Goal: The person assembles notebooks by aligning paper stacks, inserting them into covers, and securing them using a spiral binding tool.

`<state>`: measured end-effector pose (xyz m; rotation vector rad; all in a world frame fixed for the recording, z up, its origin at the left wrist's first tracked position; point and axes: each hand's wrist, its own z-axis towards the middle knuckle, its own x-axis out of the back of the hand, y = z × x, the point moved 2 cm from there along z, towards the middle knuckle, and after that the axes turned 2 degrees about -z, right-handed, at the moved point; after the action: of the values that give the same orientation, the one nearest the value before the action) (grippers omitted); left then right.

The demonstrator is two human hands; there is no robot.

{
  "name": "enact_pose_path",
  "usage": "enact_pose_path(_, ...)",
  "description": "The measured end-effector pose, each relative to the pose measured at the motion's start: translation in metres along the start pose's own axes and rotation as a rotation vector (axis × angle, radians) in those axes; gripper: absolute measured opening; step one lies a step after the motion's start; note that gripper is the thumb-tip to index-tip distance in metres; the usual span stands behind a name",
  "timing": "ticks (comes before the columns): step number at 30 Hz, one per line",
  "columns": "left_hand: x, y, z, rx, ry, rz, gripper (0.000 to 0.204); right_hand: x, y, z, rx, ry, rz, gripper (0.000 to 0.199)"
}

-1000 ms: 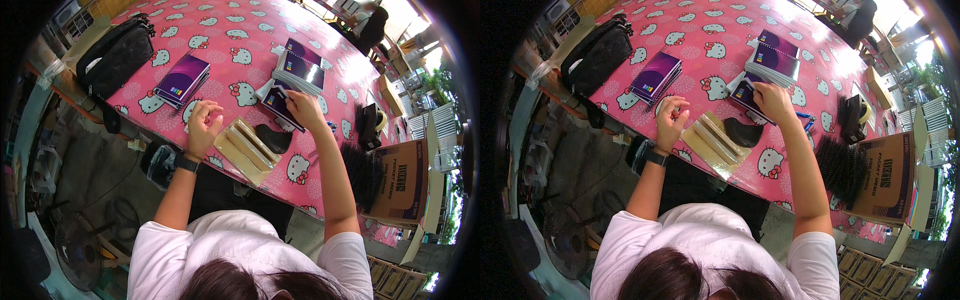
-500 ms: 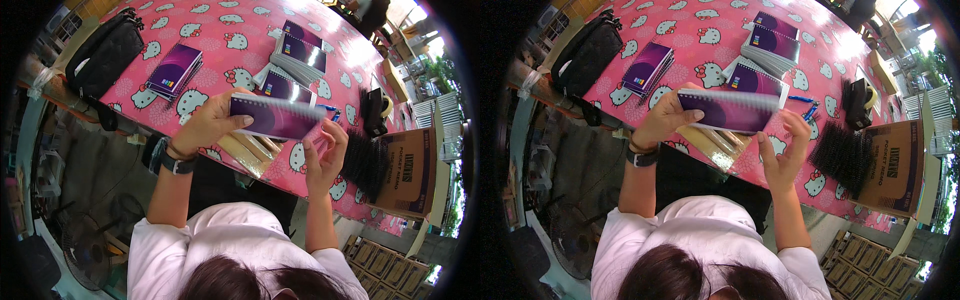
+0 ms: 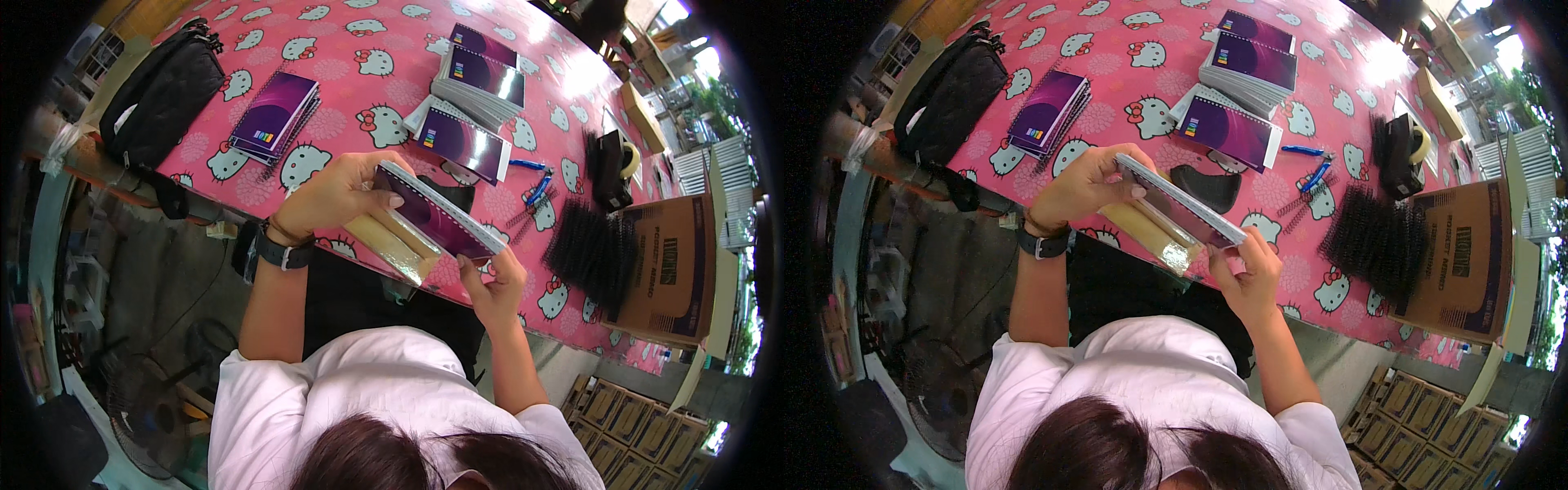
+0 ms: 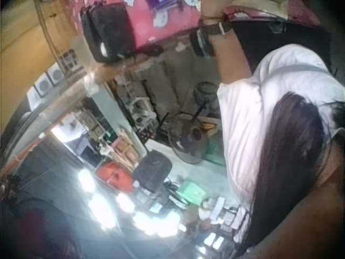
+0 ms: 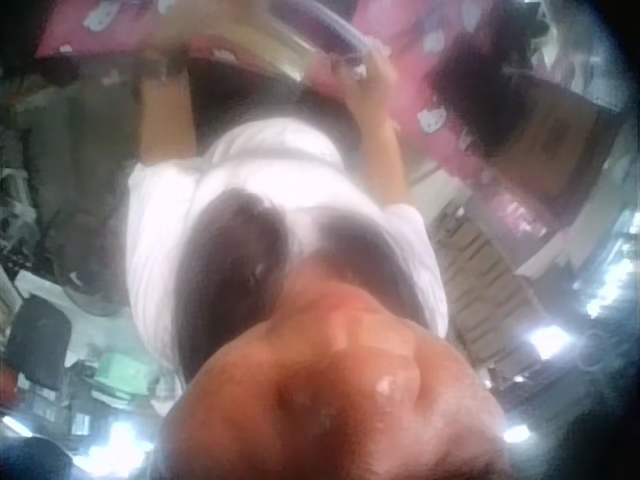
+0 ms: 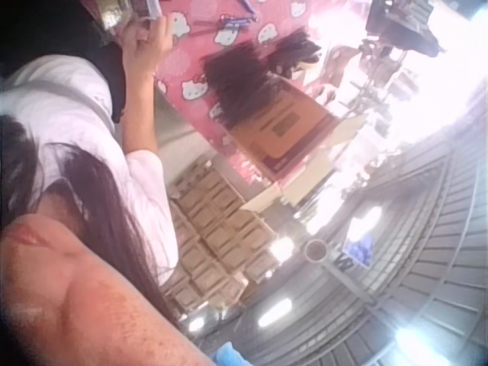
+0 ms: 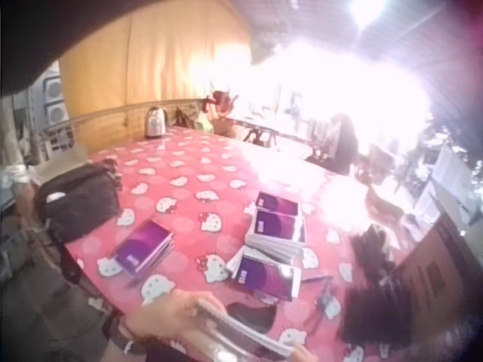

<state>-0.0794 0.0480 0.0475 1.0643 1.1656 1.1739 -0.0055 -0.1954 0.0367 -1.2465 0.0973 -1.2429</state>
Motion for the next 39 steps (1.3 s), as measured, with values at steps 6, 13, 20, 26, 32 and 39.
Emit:
enact_pose_path(6,-0.001,-0.007,-0.001,-0.074,0.118,0.179,0.02,-0.005,0.003,-0.004,0.025,0.06,-0.051,0.019)
enact_pose_path(13,0.0,-0.006,-0.011,-0.03,0.231,0.392,0.019,-0.007,0.014,-0.009,0.057,0.031,-0.038,0.021)
enact_pose_path(20,-0.004,-0.009,-0.014,-0.088,0.28,0.68,0.031,-0.008,0.022,-0.016,0.031,-0.019,-0.1,0.034)
enact_pose_path(26,-0.007,-0.041,-0.023,-0.161,0.54,0.419,0.054,-0.02,0.019,-0.007,-0.087,0.13,0.552,0.047)
enact_pose_path(32,-0.05,-0.061,-0.012,-0.174,0.807,0.335,0.045,-0.057,0.027,-0.001,-0.193,-0.008,0.635,0.029)
enact_pose_path(39,-0.051,-0.067,-0.014,-0.165,0.806,0.324,0.036,0.07,0.125,0.042,-0.445,0.38,-0.242,0.02)
